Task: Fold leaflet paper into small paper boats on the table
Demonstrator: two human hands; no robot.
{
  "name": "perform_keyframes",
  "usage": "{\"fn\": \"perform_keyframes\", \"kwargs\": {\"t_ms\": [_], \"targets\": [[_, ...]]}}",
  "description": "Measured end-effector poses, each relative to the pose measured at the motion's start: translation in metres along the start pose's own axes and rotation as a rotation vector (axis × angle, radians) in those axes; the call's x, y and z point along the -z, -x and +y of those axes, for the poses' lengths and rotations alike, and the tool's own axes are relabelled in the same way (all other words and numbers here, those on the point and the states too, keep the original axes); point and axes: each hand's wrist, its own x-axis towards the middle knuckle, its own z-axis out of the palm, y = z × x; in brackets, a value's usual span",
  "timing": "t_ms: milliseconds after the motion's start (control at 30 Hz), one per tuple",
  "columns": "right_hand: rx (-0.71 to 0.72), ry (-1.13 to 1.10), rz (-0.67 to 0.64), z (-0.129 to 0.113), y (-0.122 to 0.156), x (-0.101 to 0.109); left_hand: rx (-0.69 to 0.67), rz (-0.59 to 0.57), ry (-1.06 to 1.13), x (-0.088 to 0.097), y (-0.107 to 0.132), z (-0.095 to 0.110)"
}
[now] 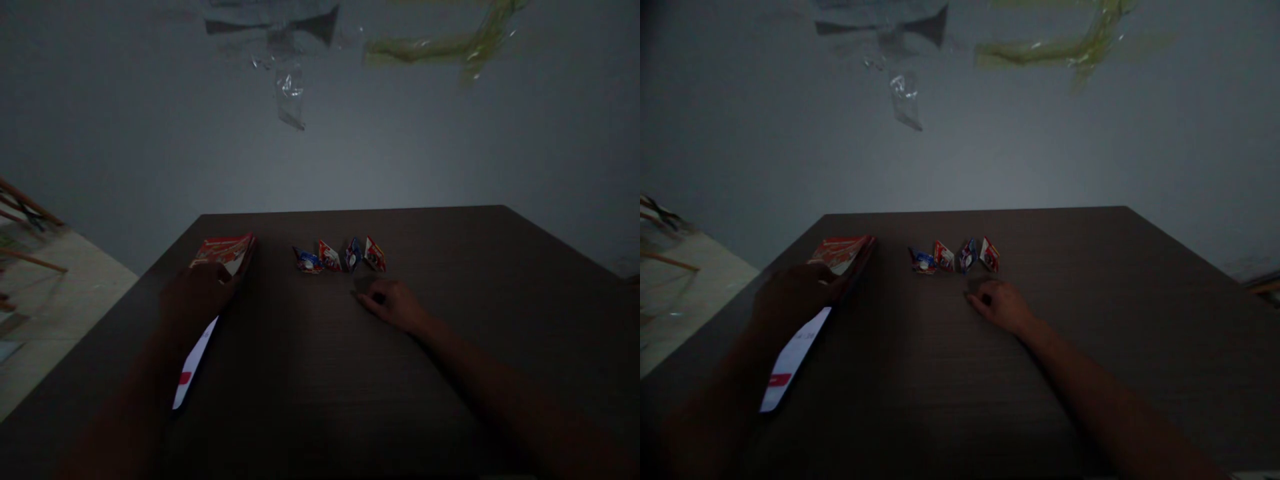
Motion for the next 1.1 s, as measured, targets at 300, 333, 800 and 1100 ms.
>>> {"fn": "perform_keyframes", "kwargs": {"t_ms": [300, 333, 800, 1100], "targets": [[0.161, -0.197, -0.081, -0.016, 0.004, 0.003, -0.371, -0.147, 0.015, -0.005, 0.048, 0.082], [0.167, -0.229, -0.099, -0.019, 0.005, 0.004, -0.416, -0.154, 0.034, -0.007, 0.053, 0.091], [0.099, -0.819, -0.376, -0.009, 0.020, 0.025, -0.762, -0.539, 0.959, -0.032, 0.056, 0.152], [-0.031, -0.893, -0.372, 0.004, 0.020, 0.031, -0.535, -0.318, 1.261, -0.053, 0.026, 0.123]]}}
